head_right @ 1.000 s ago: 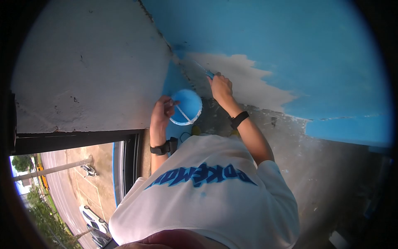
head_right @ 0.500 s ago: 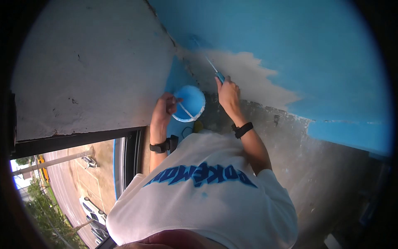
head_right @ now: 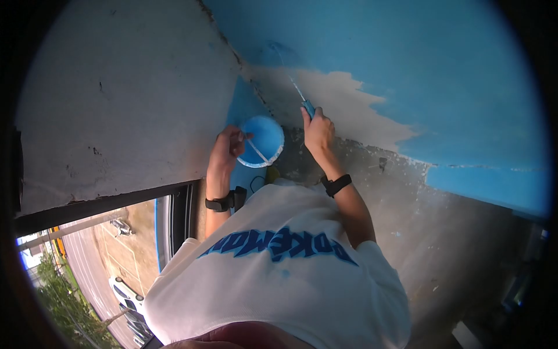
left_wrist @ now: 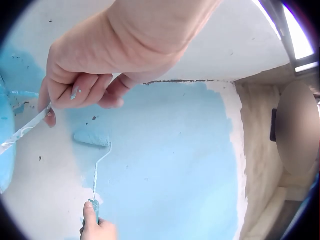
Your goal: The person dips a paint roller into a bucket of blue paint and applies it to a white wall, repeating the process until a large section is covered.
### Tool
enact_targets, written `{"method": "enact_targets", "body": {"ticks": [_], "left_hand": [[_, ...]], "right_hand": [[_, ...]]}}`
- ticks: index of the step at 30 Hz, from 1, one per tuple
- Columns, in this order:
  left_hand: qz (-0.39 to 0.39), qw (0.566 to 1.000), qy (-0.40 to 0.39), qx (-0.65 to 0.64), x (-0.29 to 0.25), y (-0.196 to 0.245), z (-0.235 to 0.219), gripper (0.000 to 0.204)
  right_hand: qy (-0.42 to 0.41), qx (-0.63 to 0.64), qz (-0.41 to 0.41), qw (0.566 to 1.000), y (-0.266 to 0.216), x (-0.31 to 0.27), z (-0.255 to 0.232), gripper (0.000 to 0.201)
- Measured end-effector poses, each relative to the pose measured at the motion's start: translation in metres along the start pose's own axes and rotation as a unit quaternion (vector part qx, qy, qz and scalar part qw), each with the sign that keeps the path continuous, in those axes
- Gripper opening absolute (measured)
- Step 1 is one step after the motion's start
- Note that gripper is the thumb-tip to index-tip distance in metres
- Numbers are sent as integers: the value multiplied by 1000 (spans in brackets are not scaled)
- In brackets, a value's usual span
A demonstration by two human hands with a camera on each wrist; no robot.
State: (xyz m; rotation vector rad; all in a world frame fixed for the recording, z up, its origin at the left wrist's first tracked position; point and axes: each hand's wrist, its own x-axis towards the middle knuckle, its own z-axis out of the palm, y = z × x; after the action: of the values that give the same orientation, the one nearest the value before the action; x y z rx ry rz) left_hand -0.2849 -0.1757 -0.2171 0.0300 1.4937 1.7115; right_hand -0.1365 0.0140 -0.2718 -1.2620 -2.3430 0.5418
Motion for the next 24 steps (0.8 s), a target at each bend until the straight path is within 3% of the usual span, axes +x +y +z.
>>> {"method": "enact_targets", "body": {"ticks": [4, 6, 10, 12, 19, 23, 24], "left_hand": [[-8, 1000, 17, -7, -6, 5, 6, 27], [-8, 1000, 10, -3, -2, 0, 1, 27], [-6, 1000, 1, -18, -1, 0, 1, 27], [-4, 1000, 2, -25, -2, 2, 4, 27], [0, 1000, 1, -7, -5, 6, 8, 28], [-3, 1000, -11, -23, -3, 4, 4, 29], [-15, 999, -21, -23, -2, 4, 3, 27]], "right_hand": [[-17, 10, -14, 1000, -21, 11, -2, 41], [21, -6, -31, 999, -18, 8, 0, 40], [15, -12, -9, 1000, 17, -5, -8, 39], [62, -31, -7, 998, 25, -8, -10, 38], [52, -23, -49, 997, -10, 17, 12, 38], [68, -46, -71, 994, 15, 15, 3, 37], [51, -54, -41, 996, 21, 8, 1, 37]]}}
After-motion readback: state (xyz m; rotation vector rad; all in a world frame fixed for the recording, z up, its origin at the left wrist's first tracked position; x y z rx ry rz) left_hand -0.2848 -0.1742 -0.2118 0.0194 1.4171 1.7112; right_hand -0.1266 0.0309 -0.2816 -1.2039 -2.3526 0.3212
